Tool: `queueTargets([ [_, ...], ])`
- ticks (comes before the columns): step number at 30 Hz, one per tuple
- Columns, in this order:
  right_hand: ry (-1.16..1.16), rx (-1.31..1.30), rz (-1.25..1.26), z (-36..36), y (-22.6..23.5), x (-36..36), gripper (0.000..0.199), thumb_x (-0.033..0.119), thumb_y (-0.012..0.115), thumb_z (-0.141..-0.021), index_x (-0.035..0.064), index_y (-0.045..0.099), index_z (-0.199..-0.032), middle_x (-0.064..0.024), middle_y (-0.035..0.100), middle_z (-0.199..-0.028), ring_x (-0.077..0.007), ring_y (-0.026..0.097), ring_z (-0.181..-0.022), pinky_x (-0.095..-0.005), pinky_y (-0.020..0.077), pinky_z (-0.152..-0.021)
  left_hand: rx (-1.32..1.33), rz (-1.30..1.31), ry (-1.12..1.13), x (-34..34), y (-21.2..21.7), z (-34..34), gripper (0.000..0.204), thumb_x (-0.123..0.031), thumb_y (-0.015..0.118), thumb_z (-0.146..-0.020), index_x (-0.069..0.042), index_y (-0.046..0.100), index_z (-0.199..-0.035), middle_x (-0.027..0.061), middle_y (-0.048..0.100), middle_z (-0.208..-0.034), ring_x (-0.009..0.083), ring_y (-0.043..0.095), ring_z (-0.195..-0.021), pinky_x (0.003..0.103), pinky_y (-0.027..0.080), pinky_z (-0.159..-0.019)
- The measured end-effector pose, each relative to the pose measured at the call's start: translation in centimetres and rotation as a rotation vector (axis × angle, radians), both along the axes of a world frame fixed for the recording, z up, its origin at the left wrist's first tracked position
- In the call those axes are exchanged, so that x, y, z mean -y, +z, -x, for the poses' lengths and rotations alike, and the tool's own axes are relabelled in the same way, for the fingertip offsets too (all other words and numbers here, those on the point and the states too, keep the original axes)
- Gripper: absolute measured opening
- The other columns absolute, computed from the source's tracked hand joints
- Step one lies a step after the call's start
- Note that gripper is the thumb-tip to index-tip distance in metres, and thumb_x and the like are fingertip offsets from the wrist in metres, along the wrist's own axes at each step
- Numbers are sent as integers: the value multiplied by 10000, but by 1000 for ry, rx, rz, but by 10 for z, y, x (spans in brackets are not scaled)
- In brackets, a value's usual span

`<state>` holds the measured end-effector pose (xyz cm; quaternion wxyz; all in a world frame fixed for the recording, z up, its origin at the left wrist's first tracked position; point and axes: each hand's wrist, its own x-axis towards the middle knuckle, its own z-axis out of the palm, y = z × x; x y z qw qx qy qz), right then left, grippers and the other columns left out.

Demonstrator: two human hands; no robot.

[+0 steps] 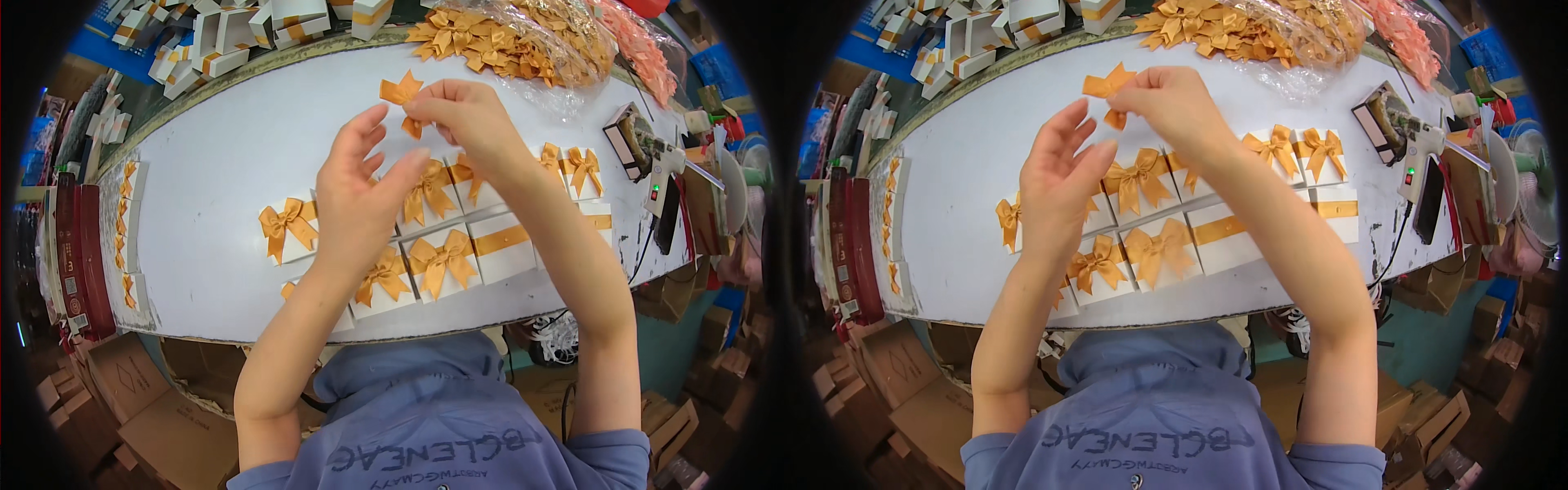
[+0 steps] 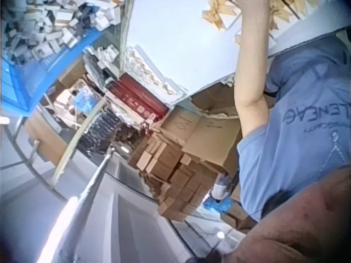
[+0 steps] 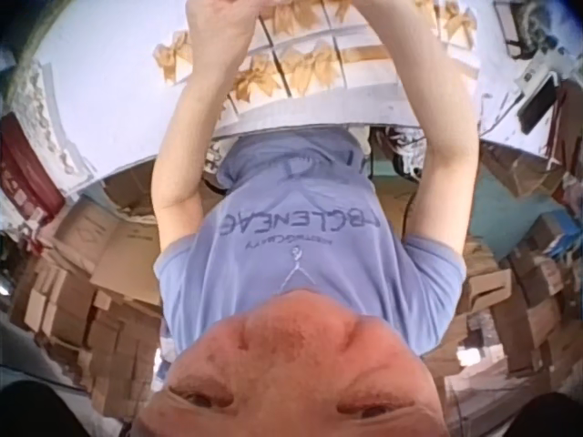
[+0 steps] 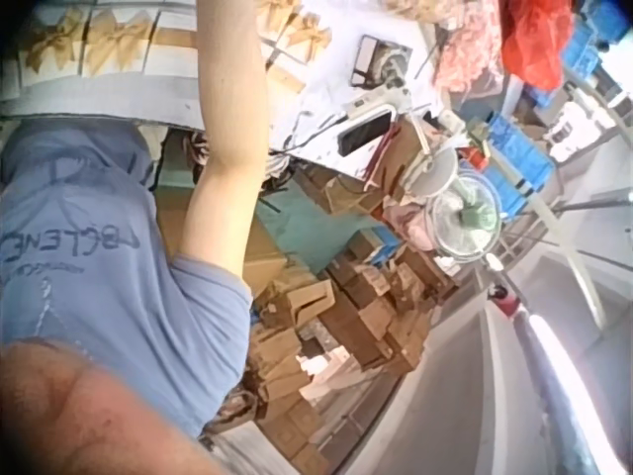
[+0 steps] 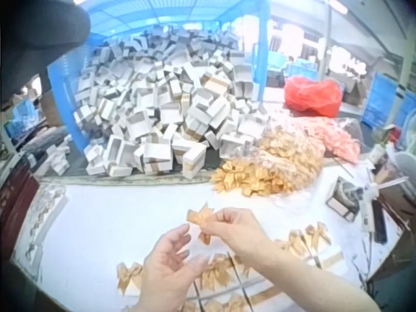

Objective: The recorder is assembling and decorating small white gift boxes with gold ribbons using a hot glue gun.

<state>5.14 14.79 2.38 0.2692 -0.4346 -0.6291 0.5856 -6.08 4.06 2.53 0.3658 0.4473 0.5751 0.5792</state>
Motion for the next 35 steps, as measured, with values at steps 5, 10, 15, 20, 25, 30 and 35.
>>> queueTargets([
  [5, -104, -268, 260, -26, 14, 51, 208, 200, 627, -812, -8, 625, -803, -19, 620, -758, -51, 507, -649, -196, 397, -587, 245, -50, 39, -2, -2, -24, 290, -56, 570, -852, -1, 552, -1136, 65, 553, -1051, 89, 547, -861, 213, 453, -754],
  [10, -214, -282, -136, -57, 0, 70, 170, 148, 587, -859, -22, 584, -852, -8, 591, -693, -46, 526, -605, -179, 412, -530, 392, 48, -114, 11, 6, -42, 276, -8, 550, -850, 14, 505, -1122, 60, 569, -919, 75, 549, -778, 191, 453, -679],
  [15, -242, -131, -81, -78, 5, 92, 133, 105, 562, -872, -16, 557, -819, 10, 536, -614, -24, 459, -539, -179, 363, -468, 436, 17, -43, 28, -10, -68, 285, 17, 535, -850, 28, 435, -1116, 69, 577, -861, 64, 549, -753, 197, 456, -623],
  [20, -235, 5, -78, -108, -11, 97, 137, 100, 604, -837, -8, 552, -770, 1, 519, -571, -26, 441, -526, -196, 356, -460, -66, 57, -256, 44, -26, -70, 193, 42, 541, -833, 25, 560, -1024, 60, 563, -1002, 76, 563, -756, 202, 474, -650],
  [25, -228, 293, -535, -118, -23, 100, 136, 99, 652, -773, 26, 542, -744, -87, 557, -562, -189, 541, -480, -285, 409, -456, -354, 20, -306, 46, -24, -80, 245, 50, 575, -784, 25, 595, -1027, 101, 568, -1003, 115, 571, -712, 226, 479, -627],
  [30, -211, 455, -773, -113, -30, 100, 150, 103, 658, -734, 51, 521, -701, -87, 566, -584, -242, 578, -532, -326, 435, -465, -736, -63, -330, 45, -27, -83, 255, 13, 603, -765, 18, 599, -1020, 114, 559, -987, 232, 559, -863, 318, 458, -773],
  [35, -157, 629, -914, -113, -29, 97, 165, 118, 666, -703, 72, 508, -684, -63, 564, -592, -224, 589, -553, -329, 447, -470, -1093, -30, -370, 50, -25, -83, 237, -99, 592, -806, -59, 616, -1038, 102, 512, -1134, 332, 406, -1131, 453, 247, -1000],
])
